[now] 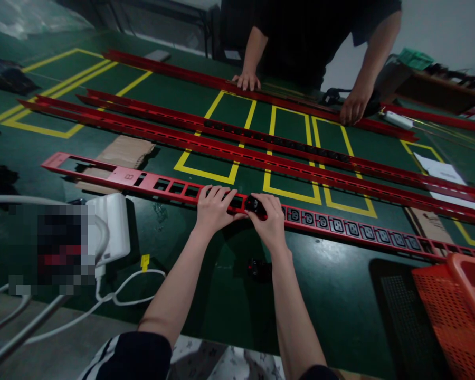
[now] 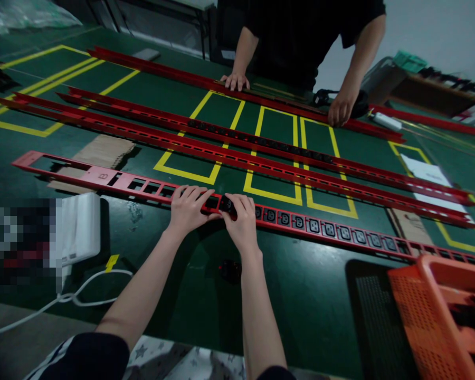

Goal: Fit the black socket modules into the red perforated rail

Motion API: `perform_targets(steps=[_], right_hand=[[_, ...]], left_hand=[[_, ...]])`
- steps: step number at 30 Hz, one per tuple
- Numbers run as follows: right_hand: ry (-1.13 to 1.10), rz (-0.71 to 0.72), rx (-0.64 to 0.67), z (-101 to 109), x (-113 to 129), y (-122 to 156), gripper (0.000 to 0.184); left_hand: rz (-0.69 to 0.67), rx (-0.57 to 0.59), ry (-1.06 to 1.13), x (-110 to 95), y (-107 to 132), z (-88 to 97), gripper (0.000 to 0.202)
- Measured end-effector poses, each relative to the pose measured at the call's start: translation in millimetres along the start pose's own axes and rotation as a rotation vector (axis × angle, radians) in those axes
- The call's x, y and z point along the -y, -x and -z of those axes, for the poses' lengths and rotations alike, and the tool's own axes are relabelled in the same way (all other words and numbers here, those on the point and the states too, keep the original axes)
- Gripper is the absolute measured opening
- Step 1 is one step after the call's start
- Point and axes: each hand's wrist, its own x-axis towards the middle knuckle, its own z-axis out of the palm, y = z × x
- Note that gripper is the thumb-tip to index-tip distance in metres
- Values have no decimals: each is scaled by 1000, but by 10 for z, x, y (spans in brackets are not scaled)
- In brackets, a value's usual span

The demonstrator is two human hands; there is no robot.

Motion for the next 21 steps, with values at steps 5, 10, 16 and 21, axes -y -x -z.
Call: perform_targets(steps=[5,10,16,21], right_hand=[[55,-18,3,-2,-13,5,31],[119,-52,23,11,16,11,32],[160,-76,80,22,42,16,34],[167,-88,121,19,23,25,34]], left_hand=[[5,7,5,3,2,2,53],[0,0,-4,3,1,4,51],[-22,-17,-24,13,5,-5,56],[-15,-10,-25,16,6,-4,55]])
